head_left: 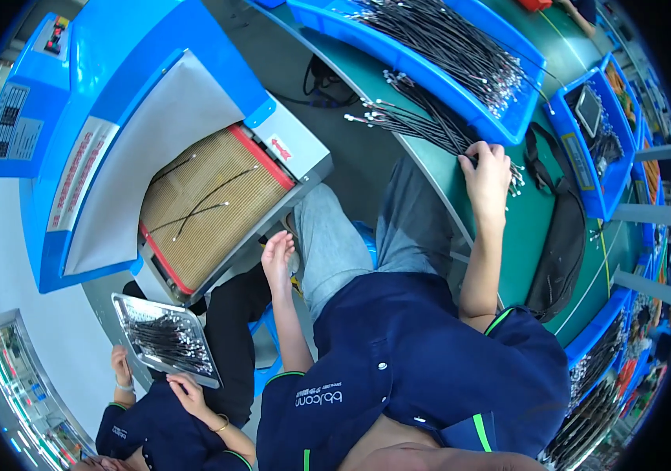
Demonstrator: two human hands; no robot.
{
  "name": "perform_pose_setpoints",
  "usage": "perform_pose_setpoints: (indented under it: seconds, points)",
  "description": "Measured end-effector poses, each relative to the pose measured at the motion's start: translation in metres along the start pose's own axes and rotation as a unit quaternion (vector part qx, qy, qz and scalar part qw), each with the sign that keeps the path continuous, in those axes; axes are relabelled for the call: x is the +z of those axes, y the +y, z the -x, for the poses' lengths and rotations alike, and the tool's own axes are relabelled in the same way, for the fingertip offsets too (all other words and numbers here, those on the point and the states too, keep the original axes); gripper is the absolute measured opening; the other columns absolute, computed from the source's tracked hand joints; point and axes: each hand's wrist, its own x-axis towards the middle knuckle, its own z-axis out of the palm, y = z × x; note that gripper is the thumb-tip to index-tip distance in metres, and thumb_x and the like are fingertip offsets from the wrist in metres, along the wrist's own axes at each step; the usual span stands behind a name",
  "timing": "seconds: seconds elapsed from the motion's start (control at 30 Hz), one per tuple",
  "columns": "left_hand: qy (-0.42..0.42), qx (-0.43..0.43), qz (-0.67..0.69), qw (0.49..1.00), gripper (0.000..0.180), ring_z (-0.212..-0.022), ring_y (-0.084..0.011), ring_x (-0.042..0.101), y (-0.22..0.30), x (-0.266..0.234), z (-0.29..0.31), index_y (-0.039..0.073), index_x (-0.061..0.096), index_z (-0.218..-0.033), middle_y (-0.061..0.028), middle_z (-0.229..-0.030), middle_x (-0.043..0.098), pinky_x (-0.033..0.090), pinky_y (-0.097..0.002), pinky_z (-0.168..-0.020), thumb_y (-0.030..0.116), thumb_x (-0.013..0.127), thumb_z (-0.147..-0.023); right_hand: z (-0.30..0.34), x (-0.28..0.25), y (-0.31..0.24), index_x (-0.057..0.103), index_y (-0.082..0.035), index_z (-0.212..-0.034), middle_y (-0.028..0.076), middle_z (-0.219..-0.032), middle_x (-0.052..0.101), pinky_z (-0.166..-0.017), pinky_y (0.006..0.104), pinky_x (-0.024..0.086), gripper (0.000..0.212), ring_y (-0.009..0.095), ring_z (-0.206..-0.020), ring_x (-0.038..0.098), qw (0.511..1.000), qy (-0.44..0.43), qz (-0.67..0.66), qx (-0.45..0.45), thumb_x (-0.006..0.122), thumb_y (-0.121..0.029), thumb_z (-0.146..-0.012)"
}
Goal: The person processes electrical wire harnesses using an automated wire processing machine.
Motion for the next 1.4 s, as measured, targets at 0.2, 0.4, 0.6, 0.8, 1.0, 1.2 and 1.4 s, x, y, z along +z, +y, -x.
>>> perform_pose_setpoints:
  seconds: [0.2, 0.4, 0.6, 0.8, 1.0, 1.2, 1.4]
  points:
    - [0.0, -0.003, -0.01, 1.0, 0.021, -0.086, -0.0101, 0.061, -0.006, 0.017, 0.011, 0.001, 0.06, -0.112, -0.0072, -0.1, 0.065, 0.05, -0.0223, -0.076, 0.01, 0.054, -0.094, -0.01, -0.009, 0.014, 0.059, -0.005, -0.086, 0.013, -0.085, 0.057, -0.075, 0.0409, 0.044, 0.012, 0.03, -0.084, 0.054, 0.999, 0.038, -0.017, -0.015, 0.065, -0.013, -0.081]
    - [-0.006, 0.03, -0.06, 0.998, 0.02, -0.086, -0.0086, 0.06, 0.008, 0.038, 0.023, 0.002, 0.061, -0.109, -0.0055, -0.098, 0.065, 0.049, -0.021, -0.076, 0.013, 0.055, -0.094, -0.017, -0.033, 0.015, 0.057, -0.001, -0.091, 0.016, -0.083, 0.061, -0.067, 0.0366, 0.047, 0.008, 0.029, -0.074, 0.061, 0.97, 0.043, -0.238, 0.017, 0.06, -0.006, -0.086]
    - [-0.03, 0.105, -0.14, 0.984, 0.018, -0.085, -0.0081, 0.059, 0.025, 0.068, 0.035, 0.001, 0.06, -0.108, -0.0051, -0.096, 0.065, 0.047, -0.0209, -0.077, 0.009, 0.053, -0.095, -0.005, -0.058, 0.014, 0.064, -0.005, -0.103, 0.013, -0.082, 0.062, -0.066, 0.0308, 0.048, 0.02, 0.027, -0.072, 0.061, 0.949, 0.039, -0.293, -0.108, 0.062, -0.003, -0.084]
    - [-0.014, 0.237, -0.305, 0.922, 0.046, -0.119, -0.0233, 0.045, 0.047, 0.097, 0.051, -0.001, 0.033, -0.138, -0.0169, -0.133, 0.043, 0.042, -0.0337, -0.095, 0.004, 0.046, -0.094, 0.011, -0.064, 0.014, 0.064, -0.007, -0.102, 0.01, -0.083, 0.062, -0.066, 0.035, 0.05, 0.022, 0.028, -0.077, 0.062, 0.929, -0.087, -0.268, -0.242, 0.061, -0.004, -0.081]
    - [-0.03, 0.358, -0.433, 0.827, 0.046, -0.125, -0.0302, 0.039, 0.062, 0.099, 0.051, -0.001, 0.032, -0.139, -0.0193, -0.138, 0.035, 0.036, -0.0394, -0.101, 0.007, 0.043, -0.095, 0.035, -0.032, -0.016, 0.065, -0.007, -0.102, 0.007, -0.087, 0.064, -0.068, 0.0346, 0.052, 0.022, 0.026, -0.078, 0.063, 0.871, -0.215, -0.278, -0.344, 0.062, -0.006, -0.08]
    - [-0.073, 0.241, -0.467, 0.848, 0.018, -0.071, -0.0237, 0.057, 0.063, 0.087, 0.059, -0.001, 0.059, -0.105, -0.013, -0.084, 0.058, 0.046, -0.0333, -0.067, 0.009, 0.047, -0.096, 0.037, -0.004, -0.021, 0.066, -0.008, -0.1, 0.007, -0.087, 0.064, -0.068, 0.0341, 0.052, 0.02, 0.025, -0.08, 0.064, 0.864, -0.233, -0.289, -0.34, 0.063, -0.01, -0.081]
    - [-0.171, 0.252, -0.447, 0.841, 0.016, -0.066, -0.0204, 0.056, 0.056, 0.102, 0.061, 0.001, 0.059, -0.105, -0.0116, -0.078, 0.055, 0.046, -0.0305, -0.061, 0.008, 0.05, -0.094, 0.056, 0.033, -0.038, 0.067, -0.011, -0.091, 0.003, -0.08, 0.061, -0.063, 0.0336, 0.05, 0.015, 0.022, -0.072, 0.061, 0.826, -0.202, -0.331, -0.41, 0.067, -0.016, -0.077]
